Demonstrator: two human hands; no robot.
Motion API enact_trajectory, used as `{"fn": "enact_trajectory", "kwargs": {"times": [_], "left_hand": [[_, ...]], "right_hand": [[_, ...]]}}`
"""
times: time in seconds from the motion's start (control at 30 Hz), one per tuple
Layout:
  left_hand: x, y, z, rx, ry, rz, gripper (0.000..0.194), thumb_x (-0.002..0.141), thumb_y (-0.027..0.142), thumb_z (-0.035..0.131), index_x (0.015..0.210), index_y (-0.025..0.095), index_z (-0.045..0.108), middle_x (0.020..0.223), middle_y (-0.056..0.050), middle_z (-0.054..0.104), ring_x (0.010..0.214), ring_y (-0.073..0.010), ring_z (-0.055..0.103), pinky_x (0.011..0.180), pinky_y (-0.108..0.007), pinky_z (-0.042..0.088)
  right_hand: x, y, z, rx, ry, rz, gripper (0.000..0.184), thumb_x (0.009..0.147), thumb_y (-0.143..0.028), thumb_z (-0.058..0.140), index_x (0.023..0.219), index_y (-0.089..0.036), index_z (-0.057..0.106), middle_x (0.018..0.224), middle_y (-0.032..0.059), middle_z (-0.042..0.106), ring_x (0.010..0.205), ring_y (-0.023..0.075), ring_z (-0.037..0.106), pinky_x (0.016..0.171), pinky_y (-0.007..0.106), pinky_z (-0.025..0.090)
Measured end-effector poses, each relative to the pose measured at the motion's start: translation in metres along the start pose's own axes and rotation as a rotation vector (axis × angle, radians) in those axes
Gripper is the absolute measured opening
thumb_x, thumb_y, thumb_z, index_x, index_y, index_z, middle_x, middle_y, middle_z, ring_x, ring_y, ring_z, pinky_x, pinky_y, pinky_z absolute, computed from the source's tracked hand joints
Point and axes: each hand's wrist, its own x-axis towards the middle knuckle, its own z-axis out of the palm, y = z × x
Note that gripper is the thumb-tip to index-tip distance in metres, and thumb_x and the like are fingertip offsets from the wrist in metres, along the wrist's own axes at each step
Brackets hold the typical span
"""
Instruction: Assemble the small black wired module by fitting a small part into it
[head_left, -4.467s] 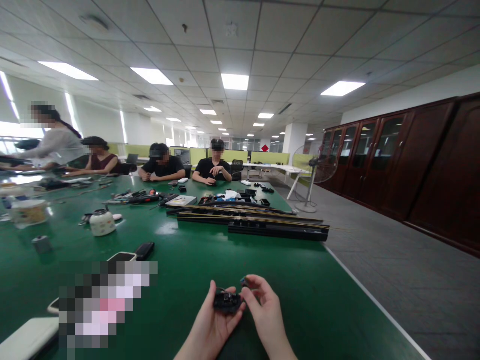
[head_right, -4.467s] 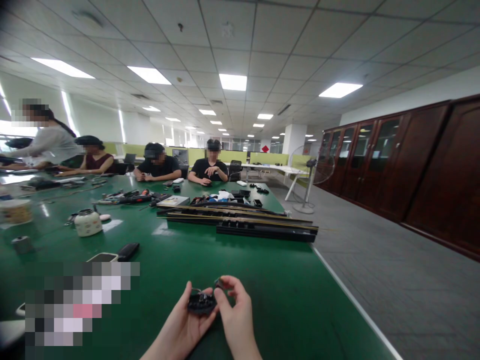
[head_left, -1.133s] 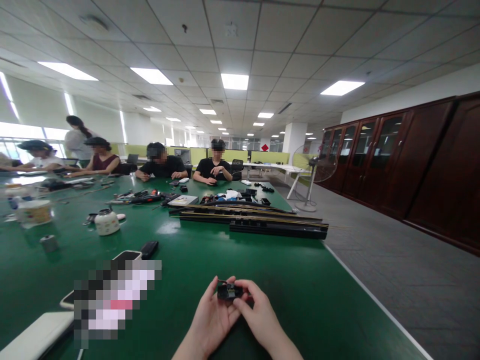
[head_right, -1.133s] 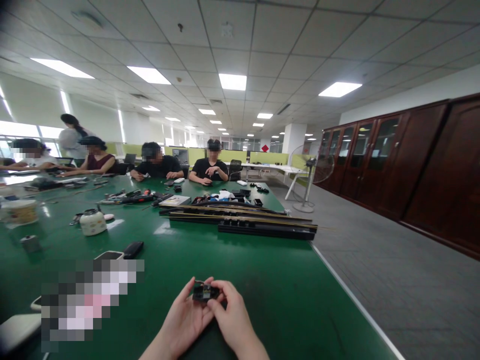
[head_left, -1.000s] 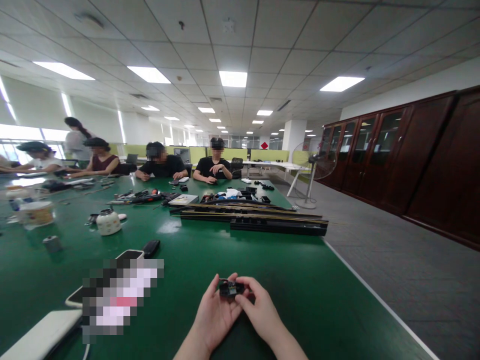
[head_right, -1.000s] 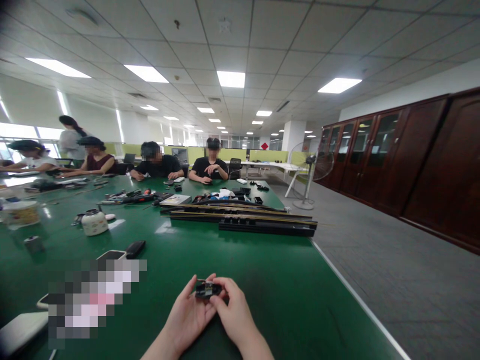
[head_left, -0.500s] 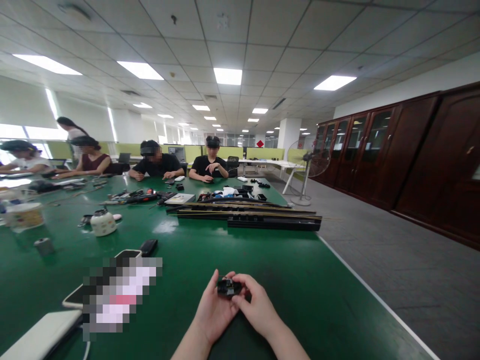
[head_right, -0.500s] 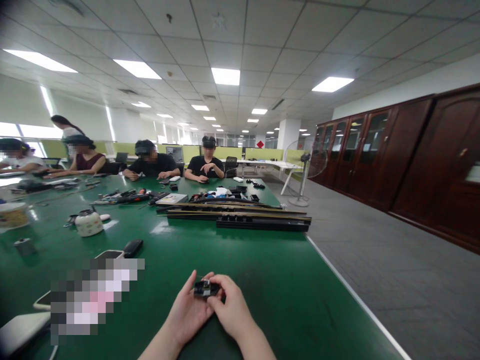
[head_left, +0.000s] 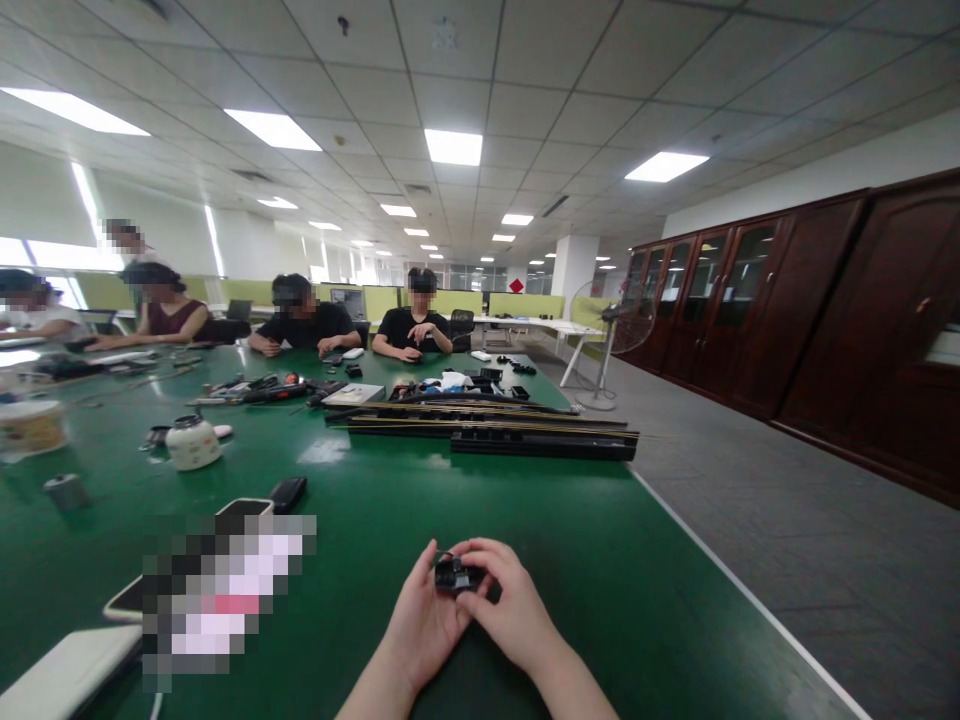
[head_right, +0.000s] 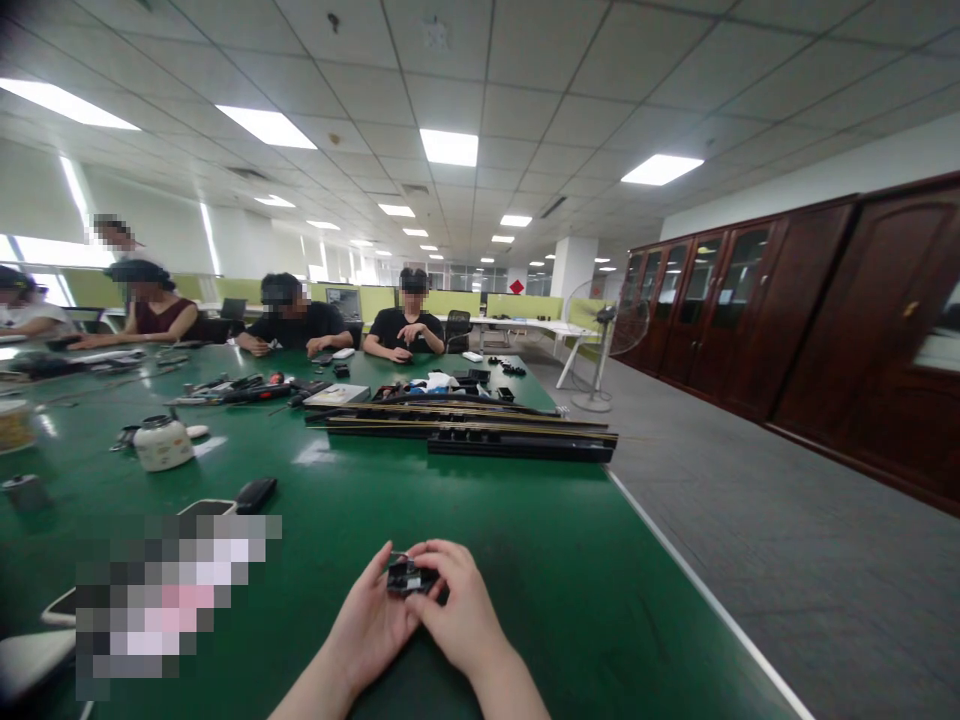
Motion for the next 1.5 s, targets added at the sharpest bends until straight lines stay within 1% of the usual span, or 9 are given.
{"fn": "enact_trajectory", "kwargs": {"times": [0.17, 0.33, 0.47, 0.73, 0.93, 1.1, 1.23, 1.37, 1.5], "left_hand": [[0.001, 0.001, 0.0, 0.0, 0.024, 0.007, 0.021, 0.079, 0.032, 0.047, 0.08, 0.013, 0.055, 0.077, -0.008, 0.064, 0.079, -0.0207, 0.062, 0.067, -0.031, 0.049], [0.001, 0.0, 0.003, -0.004, 0.079, 0.016, 0.02, 0.079, 0.03, 0.046, 0.077, 0.012, 0.054, 0.074, -0.006, 0.063, 0.071, -0.0181, 0.062, 0.067, -0.031, 0.049], [0.001, 0.0, 0.002, 0.009, 0.091, 0.017, 0.02, 0.078, 0.03, 0.047, 0.078, 0.012, 0.056, 0.075, -0.007, 0.064, 0.074, -0.0186, 0.062, 0.069, -0.031, 0.048], [0.002, 0.0, 0.0, -0.014, 0.072, 0.021, 0.022, 0.076, 0.03, 0.05, 0.08, 0.011, 0.059, 0.08, -0.009, 0.065, 0.079, -0.0195, 0.062, 0.076, -0.033, 0.047], [0.002, 0.002, 0.0, -0.003, 0.107, 0.034, 0.022, 0.075, 0.031, 0.051, 0.081, 0.011, 0.06, 0.079, -0.01, 0.066, 0.076, -0.0194, 0.062, 0.077, -0.035, 0.047], [0.002, 0.002, -0.001, 0.004, 0.12, 0.035, 0.024, 0.075, 0.033, 0.052, 0.082, 0.012, 0.059, 0.086, -0.014, 0.065, 0.081, -0.0223, 0.062, 0.077, -0.036, 0.047], [0.002, 0.002, -0.002, 0.008, 0.1, 0.012, 0.025, 0.074, 0.035, 0.052, 0.084, 0.012, 0.058, 0.088, -0.015, 0.065, 0.085, -0.0245, 0.062, 0.076, -0.036, 0.047], [0.001, 0.003, -0.002, 0.013, 0.093, -0.007, 0.027, 0.073, 0.036, 0.053, 0.086, 0.013, 0.057, 0.09, -0.017, 0.064, 0.087, -0.0262, 0.061, 0.075, -0.035, 0.047], [0.001, 0.002, 0.0, 0.018, 0.099, -0.009, 0.025, 0.073, 0.035, 0.053, 0.087, 0.015, 0.056, 0.089, -0.015, 0.064, 0.086, -0.0254, 0.062, 0.075, -0.035, 0.047]], "right_hand": [[0.001, 0.002, 0.0, -0.058, 0.0, 0.034, 0.034, 0.061, -0.006, 0.058, 0.088, -0.025, 0.064, 0.108, 0.0044, 0.057, 0.107, 0.0208, 0.047, 0.092, 0.037, 0.036], [0.001, 0.004, -0.001, -0.082, -0.01, 0.01, 0.025, 0.065, -0.009, 0.057, 0.083, -0.024, 0.064, 0.102, 0.0045, 0.06, 0.104, 0.0209, 0.049, 0.091, 0.037, 0.036], [0.001, 0.005, 0.001, -0.043, 0.008, 0.043, 0.023, 0.064, -0.01, 0.059, 0.082, -0.023, 0.064, 0.103, 0.0046, 0.06, 0.103, 0.0207, 0.05, 0.091, 0.036, 0.036], [0.005, 0.011, 0.0, 0.16, 0.106, 0.153, 0.015, 0.067, -0.016, 0.059, 0.08, -0.021, 0.064, 0.101, 0.005, 0.061, 0.099, 0.0219, 0.053, 0.086, 0.035, 0.038], [0.008, 0.023, 0.002, 0.265, 0.159, 0.196, 0.02, 0.067, -0.025, 0.062, 0.086, -0.02, 0.064, 0.091, 0.0053, 0.066, 0.09, 0.0227, 0.058, 0.083, 0.037, 0.041], [0.009, 0.034, 0.005, 0.477, 0.236, 0.264, 0.028, 0.061, -0.034, 0.068, 0.084, -0.017, 0.063, 0.084, 0.0065, 0.067, 0.081, 0.0216, 0.06, 0.075, 0.035, 0.045], [0.011, 0.032, 0.004, 0.643, 0.302, 0.291, 0.031, 0.057, -0.035, 0.072, 0.08, -0.017, 0.062, 0.078, 0.0047, 0.067, 0.074, 0.0188, 0.061, 0.073, 0.033, 0.047], [0.011, 0.027, 0.002, 0.773, 0.372, 0.397, 0.032, 0.055, -0.035, 0.074, 0.079, -0.017, 0.062, 0.078, 0.0035, 0.066, 0.074, 0.0166, 0.06, 0.069, 0.028, 0.046], [0.009, 0.026, 0.001, 0.964, 0.394, 0.504, 0.033, 0.055, -0.034, 0.075, 0.081, -0.018, 0.061, 0.08, 0.0024, 0.065, 0.07, 0.0135, 0.059, 0.061, 0.024, 0.046]]}}
